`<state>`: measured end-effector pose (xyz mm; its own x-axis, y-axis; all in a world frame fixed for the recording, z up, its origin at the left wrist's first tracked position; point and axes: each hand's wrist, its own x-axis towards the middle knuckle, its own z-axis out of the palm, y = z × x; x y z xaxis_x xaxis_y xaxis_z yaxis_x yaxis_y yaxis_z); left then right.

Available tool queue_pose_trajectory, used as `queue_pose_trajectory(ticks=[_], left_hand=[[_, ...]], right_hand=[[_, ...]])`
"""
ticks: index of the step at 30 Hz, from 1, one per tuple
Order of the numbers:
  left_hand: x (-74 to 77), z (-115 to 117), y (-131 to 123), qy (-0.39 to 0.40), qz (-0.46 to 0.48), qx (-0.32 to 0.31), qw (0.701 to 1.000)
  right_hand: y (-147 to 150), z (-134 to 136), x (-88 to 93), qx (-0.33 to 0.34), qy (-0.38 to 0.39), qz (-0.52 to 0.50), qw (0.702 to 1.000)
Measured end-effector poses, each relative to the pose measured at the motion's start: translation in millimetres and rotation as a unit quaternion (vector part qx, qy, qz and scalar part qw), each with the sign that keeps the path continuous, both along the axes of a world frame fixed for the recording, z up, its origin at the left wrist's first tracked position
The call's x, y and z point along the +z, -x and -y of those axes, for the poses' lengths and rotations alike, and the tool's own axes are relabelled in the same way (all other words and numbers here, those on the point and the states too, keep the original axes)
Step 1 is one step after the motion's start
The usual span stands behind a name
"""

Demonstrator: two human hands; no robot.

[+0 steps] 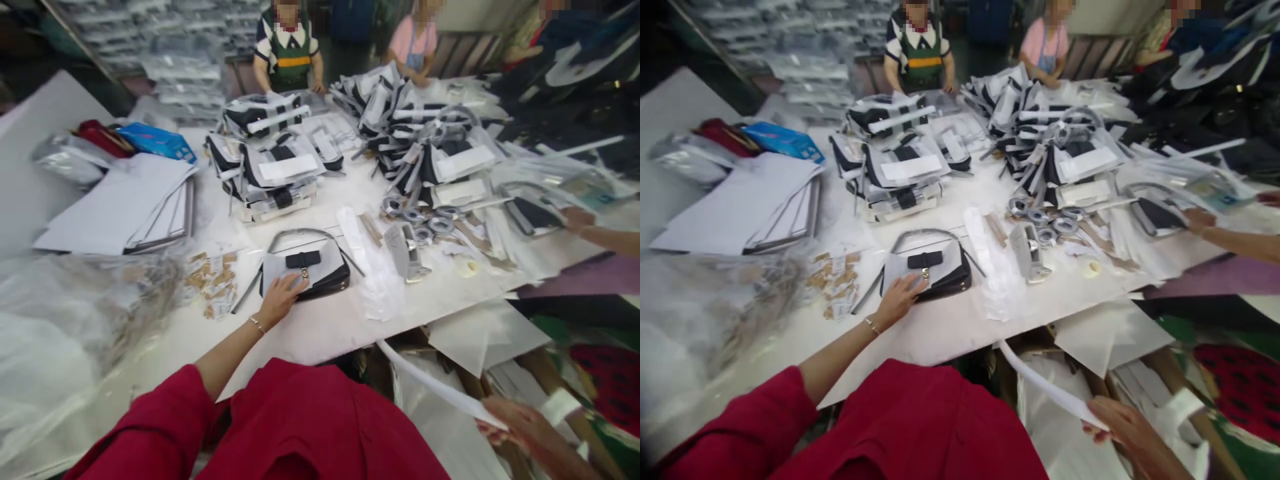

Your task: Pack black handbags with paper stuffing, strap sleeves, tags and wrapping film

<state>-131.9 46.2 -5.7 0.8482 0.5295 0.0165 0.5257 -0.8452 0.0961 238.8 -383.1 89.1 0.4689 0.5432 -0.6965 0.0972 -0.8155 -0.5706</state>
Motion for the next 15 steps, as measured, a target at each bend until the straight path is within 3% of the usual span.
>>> queue_pose_trajectory(ticks=[3, 6, 8, 11, 13, 15], left_hand=[[20.4, -7, -1, 0.033, -0.020, -0.024, 0.999], [40.1, -19, -6, 0.059, -0.033, -0.078, 0.995], [50.0, -29, -11, 0.077, -0.040, -0.116, 0.989], [58.5, -43, -20, 0.108, -0.056, -0.151, 0.981], [61.1, -48, -25, 0.120, -0.069, -0.162, 0.977], [62.5, -49, -26, 0.123, -0.083, -0.167, 0.975]], right_hand=[[-1, -35, 44.0, 0.086, 0.037, -0.150, 0.984], [11, -87, 87.4, 0.134, 0.057, -0.201, 0.969], [29, -133, 102.4, 0.168, 0.052, -0.224, 0.959], [63, -209, 92.2, 0.211, 0.071, -0.228, 0.948], [81, -255, 67.8, 0.210, 0.085, -0.217, 0.950], [89, -289, 38.1, 0.158, 0.058, -0.214, 0.962]])
